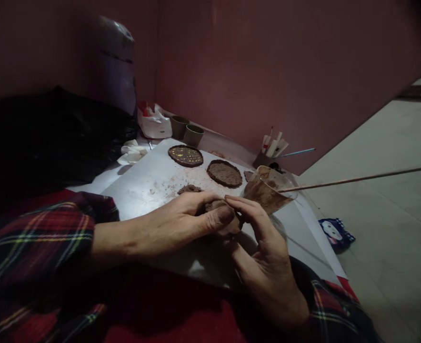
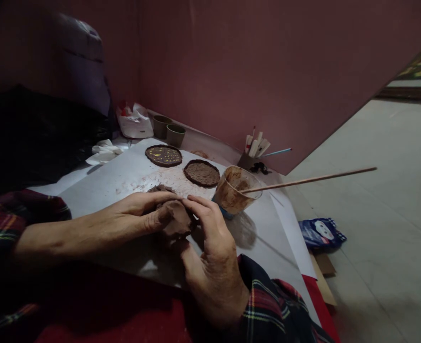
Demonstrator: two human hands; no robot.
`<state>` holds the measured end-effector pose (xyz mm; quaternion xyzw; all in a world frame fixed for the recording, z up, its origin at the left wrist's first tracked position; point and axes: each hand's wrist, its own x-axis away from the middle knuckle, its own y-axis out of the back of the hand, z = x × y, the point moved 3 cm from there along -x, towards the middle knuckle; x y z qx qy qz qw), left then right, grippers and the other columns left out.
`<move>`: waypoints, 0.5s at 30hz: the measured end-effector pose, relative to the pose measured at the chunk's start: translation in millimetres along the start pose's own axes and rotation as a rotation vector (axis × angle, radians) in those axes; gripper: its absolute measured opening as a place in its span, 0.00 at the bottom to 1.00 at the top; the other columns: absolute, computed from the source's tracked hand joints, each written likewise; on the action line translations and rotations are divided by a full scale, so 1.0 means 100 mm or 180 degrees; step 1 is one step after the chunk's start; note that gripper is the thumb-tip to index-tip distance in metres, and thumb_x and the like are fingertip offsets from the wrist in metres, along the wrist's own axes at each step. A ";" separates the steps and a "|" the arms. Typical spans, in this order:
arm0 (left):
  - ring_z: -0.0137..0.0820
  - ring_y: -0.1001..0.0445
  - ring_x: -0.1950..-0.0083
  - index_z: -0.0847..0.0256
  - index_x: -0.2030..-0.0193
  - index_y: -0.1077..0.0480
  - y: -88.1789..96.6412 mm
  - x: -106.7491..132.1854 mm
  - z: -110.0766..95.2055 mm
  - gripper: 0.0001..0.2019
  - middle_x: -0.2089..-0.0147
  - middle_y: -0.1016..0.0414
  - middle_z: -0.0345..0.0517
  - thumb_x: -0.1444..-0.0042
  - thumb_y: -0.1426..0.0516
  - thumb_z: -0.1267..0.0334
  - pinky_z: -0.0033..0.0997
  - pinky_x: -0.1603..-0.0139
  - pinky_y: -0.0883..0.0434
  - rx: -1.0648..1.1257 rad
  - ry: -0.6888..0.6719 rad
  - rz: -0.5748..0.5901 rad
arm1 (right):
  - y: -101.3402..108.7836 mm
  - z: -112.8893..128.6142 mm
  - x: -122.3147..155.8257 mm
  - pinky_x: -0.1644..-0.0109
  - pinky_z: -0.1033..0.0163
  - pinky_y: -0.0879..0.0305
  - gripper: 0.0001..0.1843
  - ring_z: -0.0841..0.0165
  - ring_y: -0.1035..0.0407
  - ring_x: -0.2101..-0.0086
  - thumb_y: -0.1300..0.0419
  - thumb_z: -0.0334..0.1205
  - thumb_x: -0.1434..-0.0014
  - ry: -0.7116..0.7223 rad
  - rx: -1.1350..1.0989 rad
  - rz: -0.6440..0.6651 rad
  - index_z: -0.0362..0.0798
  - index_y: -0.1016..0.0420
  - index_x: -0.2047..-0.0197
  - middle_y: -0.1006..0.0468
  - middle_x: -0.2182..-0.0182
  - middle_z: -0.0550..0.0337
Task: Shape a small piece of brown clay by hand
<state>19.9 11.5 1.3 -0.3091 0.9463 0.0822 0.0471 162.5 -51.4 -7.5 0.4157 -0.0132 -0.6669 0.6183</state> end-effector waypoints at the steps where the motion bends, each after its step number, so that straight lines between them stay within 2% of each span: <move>1: 0.33 0.31 0.57 0.63 0.53 0.32 0.00 0.00 0.00 0.18 0.58 0.29 0.45 0.38 0.50 0.50 0.28 0.60 0.33 0.0026 -0.0019 -0.0003 | 0.01 -0.01 -0.01 0.42 0.58 0.39 0.22 0.65 0.37 0.46 0.41 0.29 0.43 -0.0056 -0.0023 -0.0009 0.50 0.34 0.46 0.33 0.47 0.55; 3: 0.33 0.30 0.57 0.62 0.51 0.33 -0.01 0.01 -0.01 0.18 0.58 0.29 0.45 0.40 0.47 0.51 0.28 0.60 0.32 0.0123 -0.0069 -0.0025 | 0.02 -0.02 -0.03 0.42 0.58 0.39 0.20 0.64 0.38 0.45 0.41 0.33 0.42 -0.0202 -0.0107 -0.0037 0.51 0.34 0.46 0.34 0.45 0.56; 6: 0.36 0.29 0.52 0.59 0.46 0.35 0.00 0.02 -0.03 0.19 0.53 0.27 0.46 0.42 0.42 0.55 0.31 0.55 0.31 0.0254 -0.0156 -0.0154 | 0.04 -0.04 -0.04 0.41 0.56 0.41 0.17 0.63 0.39 0.44 0.41 0.39 0.40 -0.0434 -0.0288 -0.0047 0.54 0.33 0.47 0.34 0.44 0.58; 9: 0.37 0.28 0.49 0.58 0.42 0.37 0.00 0.01 -0.03 0.22 0.49 0.27 0.48 0.43 0.41 0.59 0.33 0.52 0.31 0.0439 -0.0311 -0.0129 | 0.05 -0.05 -0.04 0.41 0.56 0.41 0.15 0.63 0.38 0.45 0.43 0.44 0.39 -0.0568 -0.0389 -0.0021 0.54 0.31 0.49 0.34 0.45 0.59; 11: 0.37 0.27 0.49 0.58 0.42 0.37 0.00 0.00 -0.03 0.22 0.49 0.26 0.48 0.43 0.41 0.60 0.32 0.52 0.30 0.0532 -0.0378 -0.0096 | 0.07 -0.04 -0.04 0.41 0.58 0.42 0.15 0.63 0.38 0.45 0.45 0.48 0.38 -0.0535 -0.0403 0.0007 0.54 0.30 0.49 0.33 0.45 0.59; 15: 0.36 0.27 0.47 0.60 0.44 0.35 0.01 0.00 -0.06 0.21 0.48 0.25 0.47 0.44 0.40 0.63 0.31 0.49 0.31 0.0320 -0.0362 -0.0288 | 0.07 -0.02 -0.04 0.42 0.59 0.42 0.20 0.62 0.38 0.45 0.50 0.55 0.37 -0.0392 -0.0402 0.0177 0.53 0.29 0.50 0.32 0.46 0.58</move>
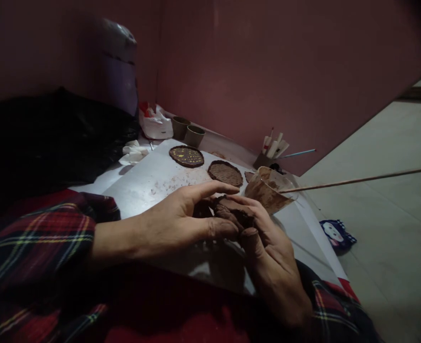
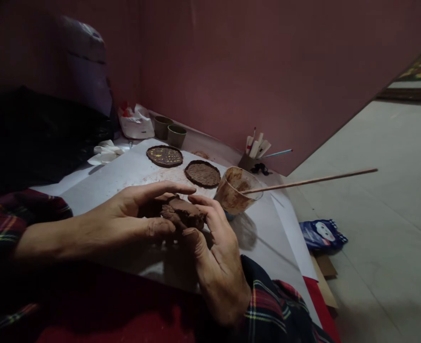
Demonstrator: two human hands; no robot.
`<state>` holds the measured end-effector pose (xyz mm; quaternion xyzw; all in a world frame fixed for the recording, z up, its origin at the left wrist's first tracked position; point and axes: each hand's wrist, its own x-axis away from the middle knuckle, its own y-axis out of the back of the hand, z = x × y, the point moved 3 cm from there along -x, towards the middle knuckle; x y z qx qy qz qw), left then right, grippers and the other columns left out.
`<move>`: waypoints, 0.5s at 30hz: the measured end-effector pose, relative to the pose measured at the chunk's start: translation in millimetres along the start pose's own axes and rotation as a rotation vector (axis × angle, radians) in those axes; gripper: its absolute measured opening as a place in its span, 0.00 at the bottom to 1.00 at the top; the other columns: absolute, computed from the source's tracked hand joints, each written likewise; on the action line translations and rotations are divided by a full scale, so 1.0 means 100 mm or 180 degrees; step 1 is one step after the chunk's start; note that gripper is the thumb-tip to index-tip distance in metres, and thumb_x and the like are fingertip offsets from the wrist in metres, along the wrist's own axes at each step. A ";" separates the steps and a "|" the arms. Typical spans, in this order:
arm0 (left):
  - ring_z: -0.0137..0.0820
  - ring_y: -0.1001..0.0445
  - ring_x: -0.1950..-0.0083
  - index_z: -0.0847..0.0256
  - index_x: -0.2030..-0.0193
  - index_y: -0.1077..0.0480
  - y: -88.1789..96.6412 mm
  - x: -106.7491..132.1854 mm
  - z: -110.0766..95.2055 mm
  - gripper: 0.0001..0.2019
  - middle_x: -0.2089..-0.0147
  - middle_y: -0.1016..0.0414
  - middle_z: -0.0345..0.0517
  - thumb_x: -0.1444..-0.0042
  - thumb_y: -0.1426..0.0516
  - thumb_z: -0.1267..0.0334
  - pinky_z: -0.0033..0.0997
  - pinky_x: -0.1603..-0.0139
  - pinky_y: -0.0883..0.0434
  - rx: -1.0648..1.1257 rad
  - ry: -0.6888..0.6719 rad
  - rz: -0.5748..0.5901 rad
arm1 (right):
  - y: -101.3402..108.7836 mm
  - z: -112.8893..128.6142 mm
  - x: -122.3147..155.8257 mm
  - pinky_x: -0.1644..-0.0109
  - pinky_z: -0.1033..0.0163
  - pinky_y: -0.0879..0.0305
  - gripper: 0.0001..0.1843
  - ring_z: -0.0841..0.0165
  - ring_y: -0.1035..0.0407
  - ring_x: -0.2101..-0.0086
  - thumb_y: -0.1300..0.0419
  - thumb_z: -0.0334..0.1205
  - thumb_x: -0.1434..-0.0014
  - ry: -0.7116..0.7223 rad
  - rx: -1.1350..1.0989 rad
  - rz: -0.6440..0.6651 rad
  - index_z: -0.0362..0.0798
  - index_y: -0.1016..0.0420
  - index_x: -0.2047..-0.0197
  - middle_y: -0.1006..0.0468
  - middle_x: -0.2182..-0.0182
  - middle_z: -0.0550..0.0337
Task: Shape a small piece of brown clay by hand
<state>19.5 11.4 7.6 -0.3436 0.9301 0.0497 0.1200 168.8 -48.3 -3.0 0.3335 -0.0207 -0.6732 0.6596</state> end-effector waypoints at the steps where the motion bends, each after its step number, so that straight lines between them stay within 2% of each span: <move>1: 0.35 0.27 0.47 0.61 0.44 0.34 0.00 0.00 -0.01 0.20 0.49 0.25 0.47 0.44 0.40 0.65 0.30 0.48 0.31 -0.0103 -0.0007 -0.0028 | 0.00 0.00 -0.01 0.42 0.59 0.41 0.21 0.62 0.37 0.46 0.51 0.55 0.37 0.0002 -0.0002 0.0029 0.53 0.29 0.50 0.32 0.47 0.58; 6: 0.34 0.26 0.51 0.64 0.48 0.31 -0.01 0.03 -0.04 0.14 0.51 0.24 0.46 0.41 0.43 0.66 0.29 0.50 0.30 -0.0244 -0.0064 -0.0081 | -0.02 -0.02 -0.03 0.45 0.60 0.39 0.28 0.61 0.35 0.48 0.52 0.63 0.41 -0.0034 -0.0068 0.0044 0.54 0.31 0.47 0.31 0.48 0.58; 9: 0.33 0.25 0.53 0.63 0.52 0.31 0.00 0.03 -0.03 0.11 0.55 0.23 0.44 0.41 0.43 0.64 0.27 0.53 0.29 -0.0328 -0.0037 -0.0118 | -0.03 -0.01 -0.02 0.47 0.60 0.36 0.30 0.61 0.34 0.50 0.47 0.64 0.44 -0.0060 -0.0142 0.0044 0.53 0.34 0.46 0.29 0.50 0.58; 12: 0.30 0.25 0.57 0.63 0.54 0.30 0.00 0.03 -0.03 0.09 0.59 0.23 0.41 0.40 0.44 0.64 0.25 0.57 0.30 -0.0593 -0.0016 -0.0096 | -0.04 0.00 0.00 0.54 0.62 0.34 0.22 0.64 0.31 0.56 0.42 0.55 0.42 -0.0161 -0.0006 0.0123 0.52 0.34 0.49 0.28 0.56 0.59; 15: 0.30 0.26 0.59 0.64 0.56 0.30 0.01 0.04 -0.06 0.08 0.61 0.23 0.41 0.41 0.44 0.66 0.24 0.59 0.31 -0.1052 -0.0078 -0.0141 | -0.04 0.01 0.02 0.58 0.64 0.34 0.13 0.67 0.31 0.60 0.42 0.47 0.40 -0.0204 0.0171 0.0165 0.52 0.32 0.54 0.27 0.59 0.61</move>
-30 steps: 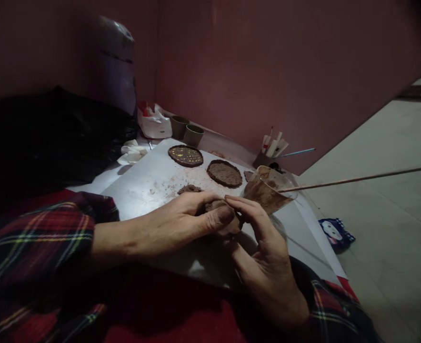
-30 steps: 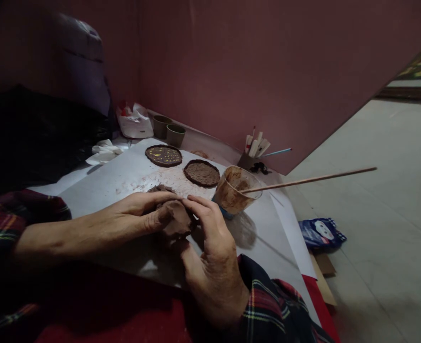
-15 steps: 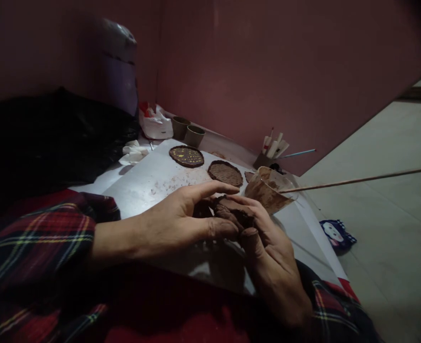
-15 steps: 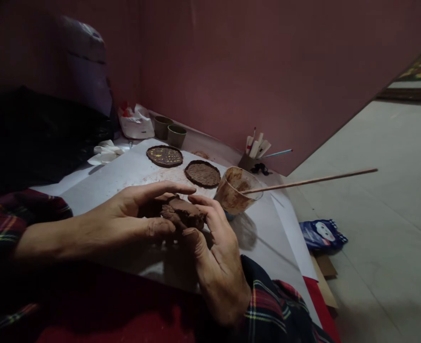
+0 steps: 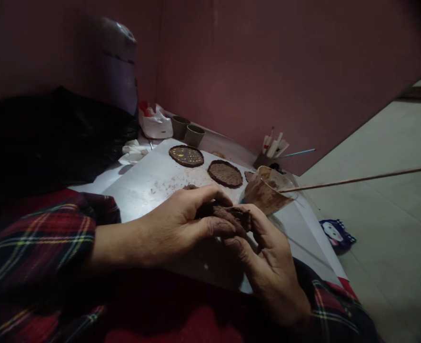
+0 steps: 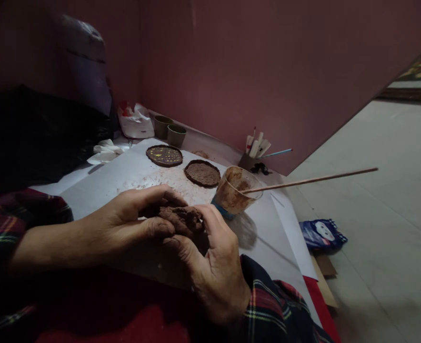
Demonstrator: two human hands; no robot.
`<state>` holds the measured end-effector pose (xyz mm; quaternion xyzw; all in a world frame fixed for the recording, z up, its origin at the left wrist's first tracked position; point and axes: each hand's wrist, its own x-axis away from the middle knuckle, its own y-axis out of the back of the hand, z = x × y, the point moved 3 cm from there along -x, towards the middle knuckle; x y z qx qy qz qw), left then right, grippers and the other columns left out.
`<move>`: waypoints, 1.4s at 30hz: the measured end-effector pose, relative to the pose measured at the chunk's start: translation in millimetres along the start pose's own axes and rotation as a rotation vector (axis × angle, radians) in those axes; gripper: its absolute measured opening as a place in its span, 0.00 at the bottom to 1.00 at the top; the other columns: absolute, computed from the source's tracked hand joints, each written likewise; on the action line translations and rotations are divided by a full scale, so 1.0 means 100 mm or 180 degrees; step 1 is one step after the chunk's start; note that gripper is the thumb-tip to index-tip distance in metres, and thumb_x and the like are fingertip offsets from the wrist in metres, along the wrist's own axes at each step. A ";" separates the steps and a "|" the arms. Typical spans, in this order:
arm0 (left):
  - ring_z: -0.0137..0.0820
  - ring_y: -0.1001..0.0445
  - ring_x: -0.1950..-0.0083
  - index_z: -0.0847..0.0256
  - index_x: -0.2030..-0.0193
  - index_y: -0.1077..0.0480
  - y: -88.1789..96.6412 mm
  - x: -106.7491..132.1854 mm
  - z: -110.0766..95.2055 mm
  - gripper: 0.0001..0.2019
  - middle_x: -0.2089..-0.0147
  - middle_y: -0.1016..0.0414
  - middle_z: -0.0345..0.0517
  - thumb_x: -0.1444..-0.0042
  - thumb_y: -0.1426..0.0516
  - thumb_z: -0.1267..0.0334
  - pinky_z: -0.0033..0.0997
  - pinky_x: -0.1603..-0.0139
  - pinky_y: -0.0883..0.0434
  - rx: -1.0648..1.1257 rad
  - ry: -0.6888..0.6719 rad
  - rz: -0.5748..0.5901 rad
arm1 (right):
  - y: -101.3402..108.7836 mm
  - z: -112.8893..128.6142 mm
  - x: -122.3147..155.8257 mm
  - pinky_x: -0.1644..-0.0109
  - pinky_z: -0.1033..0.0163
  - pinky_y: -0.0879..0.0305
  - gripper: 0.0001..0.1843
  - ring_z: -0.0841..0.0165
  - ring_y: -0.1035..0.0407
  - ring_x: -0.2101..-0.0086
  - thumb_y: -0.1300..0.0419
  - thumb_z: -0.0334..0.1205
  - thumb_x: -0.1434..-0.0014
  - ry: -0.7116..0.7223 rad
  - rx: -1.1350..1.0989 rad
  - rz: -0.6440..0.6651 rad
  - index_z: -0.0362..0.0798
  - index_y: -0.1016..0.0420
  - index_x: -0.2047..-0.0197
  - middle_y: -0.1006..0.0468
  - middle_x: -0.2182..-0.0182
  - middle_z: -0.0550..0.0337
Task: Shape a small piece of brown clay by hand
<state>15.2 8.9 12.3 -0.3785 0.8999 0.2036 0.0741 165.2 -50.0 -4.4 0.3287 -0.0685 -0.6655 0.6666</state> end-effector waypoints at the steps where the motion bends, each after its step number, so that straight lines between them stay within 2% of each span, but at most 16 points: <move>1: 0.30 0.26 0.60 0.65 0.57 0.30 0.00 0.00 0.00 0.08 0.62 0.23 0.41 0.42 0.44 0.66 0.24 0.60 0.31 -0.0103 -0.0026 -0.0017 | 0.00 0.00 0.00 0.58 0.64 0.34 0.12 0.67 0.31 0.60 0.42 0.47 0.40 0.0000 0.0010 -0.0007 0.53 0.32 0.55 0.27 0.60 0.61; 6: 0.28 0.29 0.66 0.66 0.63 0.31 0.00 0.00 0.02 0.07 0.68 0.27 0.40 0.42 0.45 0.64 0.24 0.66 0.33 -0.0155 -0.0028 -0.0088 | 0.01 -0.01 0.00 0.58 0.66 0.35 0.10 0.68 0.31 0.61 0.43 0.44 0.38 0.0019 -0.0025 -0.0012 0.53 0.30 0.54 0.27 0.60 0.62; 18: 0.27 0.33 0.70 0.65 0.68 0.32 0.01 0.01 0.05 0.09 0.72 0.33 0.39 0.41 0.46 0.61 0.24 0.70 0.36 -0.0206 -0.0070 -0.0061 | 0.01 0.01 0.00 0.57 0.65 0.34 0.09 0.67 0.29 0.59 0.45 0.39 0.36 0.0194 -0.0156 -0.0114 0.52 0.24 0.57 0.24 0.60 0.60; 22: 0.27 0.31 0.68 0.64 0.66 0.30 0.01 0.00 0.06 0.07 0.70 0.29 0.39 0.41 0.45 0.63 0.23 0.68 0.34 -0.0176 0.0029 -0.0154 | 0.02 0.01 -0.02 0.57 0.63 0.33 0.09 0.66 0.29 0.60 0.45 0.40 0.36 0.0224 -0.0053 -0.0201 0.52 0.24 0.57 0.24 0.62 0.60; 29: 0.28 0.26 0.63 0.64 0.63 0.27 0.02 -0.02 0.03 0.05 0.66 0.23 0.41 0.43 0.43 0.67 0.22 0.63 0.31 0.0069 -0.0024 -0.0204 | 0.02 -0.01 0.00 0.53 0.59 0.31 0.13 0.64 0.27 0.59 0.45 0.45 0.37 0.0139 -0.0089 -0.0295 0.52 0.26 0.52 0.22 0.58 0.58; 32: 0.29 0.24 0.58 0.63 0.60 0.27 0.00 -0.01 0.02 0.06 0.60 0.22 0.42 0.40 0.45 0.67 0.23 0.58 0.30 0.0329 -0.0069 -0.0096 | 0.02 -0.05 0.02 0.48 0.55 0.32 0.23 0.60 0.29 0.52 0.43 0.51 0.40 0.0039 -0.0131 -0.0402 0.50 0.32 0.44 0.25 0.50 0.54; 35: 0.31 0.24 0.56 0.63 0.58 0.27 -0.01 0.01 0.04 0.08 0.58 0.22 0.44 0.38 0.47 0.65 0.26 0.55 0.30 0.0182 -0.0030 0.0047 | 0.00 -0.05 0.04 0.46 0.56 0.32 0.32 0.60 0.31 0.48 0.40 0.52 0.42 0.0092 -0.0249 -0.0303 0.52 0.41 0.38 0.28 0.46 0.54; 42: 0.32 0.26 0.58 0.64 0.56 0.30 -0.02 0.02 0.02 0.12 0.58 0.23 0.46 0.37 0.49 0.60 0.28 0.57 0.31 -0.0344 -0.0023 0.0288 | -0.05 -0.01 0.02 0.50 0.59 0.28 0.23 0.63 0.27 0.53 0.38 0.40 0.42 0.0150 -0.0264 0.0007 0.55 0.34 0.44 0.23 0.51 0.58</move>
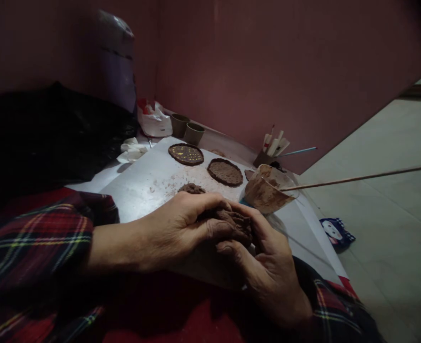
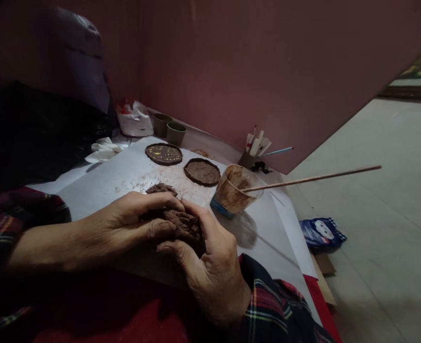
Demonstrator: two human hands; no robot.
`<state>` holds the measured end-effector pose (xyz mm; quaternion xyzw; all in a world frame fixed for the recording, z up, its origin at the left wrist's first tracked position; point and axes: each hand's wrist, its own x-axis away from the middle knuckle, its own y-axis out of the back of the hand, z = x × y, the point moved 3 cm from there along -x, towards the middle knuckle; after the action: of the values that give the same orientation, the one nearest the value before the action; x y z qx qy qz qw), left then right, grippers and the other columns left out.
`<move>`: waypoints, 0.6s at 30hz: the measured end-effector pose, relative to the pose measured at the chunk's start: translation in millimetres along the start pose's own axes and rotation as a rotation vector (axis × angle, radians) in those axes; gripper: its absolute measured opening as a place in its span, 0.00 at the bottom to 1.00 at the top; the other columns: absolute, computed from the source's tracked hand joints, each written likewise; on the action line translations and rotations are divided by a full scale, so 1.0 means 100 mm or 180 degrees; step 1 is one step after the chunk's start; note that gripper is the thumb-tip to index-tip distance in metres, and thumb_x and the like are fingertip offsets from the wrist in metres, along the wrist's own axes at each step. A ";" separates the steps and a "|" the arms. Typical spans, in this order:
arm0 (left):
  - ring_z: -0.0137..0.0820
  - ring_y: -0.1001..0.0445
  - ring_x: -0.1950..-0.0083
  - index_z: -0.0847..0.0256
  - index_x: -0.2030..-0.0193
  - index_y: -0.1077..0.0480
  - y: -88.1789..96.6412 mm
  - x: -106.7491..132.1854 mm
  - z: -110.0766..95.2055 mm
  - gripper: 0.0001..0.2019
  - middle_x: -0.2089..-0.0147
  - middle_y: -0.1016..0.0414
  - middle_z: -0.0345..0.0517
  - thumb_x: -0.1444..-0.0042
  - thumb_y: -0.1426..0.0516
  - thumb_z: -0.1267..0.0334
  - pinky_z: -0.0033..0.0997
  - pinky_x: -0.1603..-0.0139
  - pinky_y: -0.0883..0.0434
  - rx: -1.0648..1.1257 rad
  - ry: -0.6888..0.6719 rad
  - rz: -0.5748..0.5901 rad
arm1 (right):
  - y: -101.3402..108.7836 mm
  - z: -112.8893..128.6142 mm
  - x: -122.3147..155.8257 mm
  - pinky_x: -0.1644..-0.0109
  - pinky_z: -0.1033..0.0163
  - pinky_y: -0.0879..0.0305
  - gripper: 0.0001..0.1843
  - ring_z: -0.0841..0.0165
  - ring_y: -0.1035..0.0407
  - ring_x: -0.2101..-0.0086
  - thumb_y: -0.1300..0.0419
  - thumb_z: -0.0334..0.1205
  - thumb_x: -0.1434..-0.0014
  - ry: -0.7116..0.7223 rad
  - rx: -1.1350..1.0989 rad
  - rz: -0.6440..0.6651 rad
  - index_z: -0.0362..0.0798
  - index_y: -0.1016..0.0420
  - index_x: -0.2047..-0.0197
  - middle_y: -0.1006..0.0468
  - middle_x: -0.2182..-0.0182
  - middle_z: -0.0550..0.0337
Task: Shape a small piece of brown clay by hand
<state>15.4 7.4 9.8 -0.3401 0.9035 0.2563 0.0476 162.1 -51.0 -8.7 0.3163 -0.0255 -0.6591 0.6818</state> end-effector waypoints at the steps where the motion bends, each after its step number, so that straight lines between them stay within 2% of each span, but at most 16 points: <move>1: 0.32 0.26 0.58 0.64 0.56 0.30 0.00 0.00 -0.01 0.11 0.58 0.23 0.46 0.37 0.49 0.61 0.27 0.57 0.31 -0.0029 -0.0002 -0.0002 | 0.00 -0.01 0.00 0.50 0.59 0.28 0.24 0.63 0.27 0.53 0.37 0.40 0.43 0.0010 -0.0043 -0.0007 0.56 0.35 0.44 0.23 0.51 0.59; 5: 0.33 0.25 0.58 0.64 0.56 0.31 0.01 -0.01 -0.04 0.09 0.59 0.23 0.46 0.40 0.47 0.62 0.28 0.59 0.31 -0.0090 0.0102 -0.0032 | 0.00 -0.05 0.01 0.50 0.56 0.28 0.30 0.60 0.27 0.51 0.36 0.37 0.45 0.0040 -0.0052 0.0038 0.55 0.38 0.41 0.25 0.48 0.56; 9: 0.34 0.25 0.61 0.64 0.57 0.34 0.01 -0.01 -0.04 0.11 0.62 0.24 0.47 0.41 0.46 0.59 0.29 0.63 0.30 -0.0060 0.0175 -0.0051 | 0.00 -0.04 0.02 0.45 0.55 0.31 0.32 0.59 0.30 0.49 0.36 0.37 0.46 0.0078 0.0314 0.0070 0.50 0.39 0.39 0.27 0.45 0.52; 18: 0.34 0.25 0.62 0.64 0.59 0.32 0.01 -0.01 -0.03 0.12 0.63 0.24 0.46 0.39 0.48 0.57 0.29 0.63 0.30 -0.0230 0.0172 -0.0089 | 0.00 0.04 0.02 0.52 0.61 0.28 0.24 0.64 0.26 0.55 0.39 0.36 0.42 0.0159 0.0379 0.0098 0.53 0.36 0.43 0.23 0.51 0.57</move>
<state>15.3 6.9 13.0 -0.3610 0.8898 0.2788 0.0144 161.1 -54.4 -6.5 0.3722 -0.0525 -0.6378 0.6722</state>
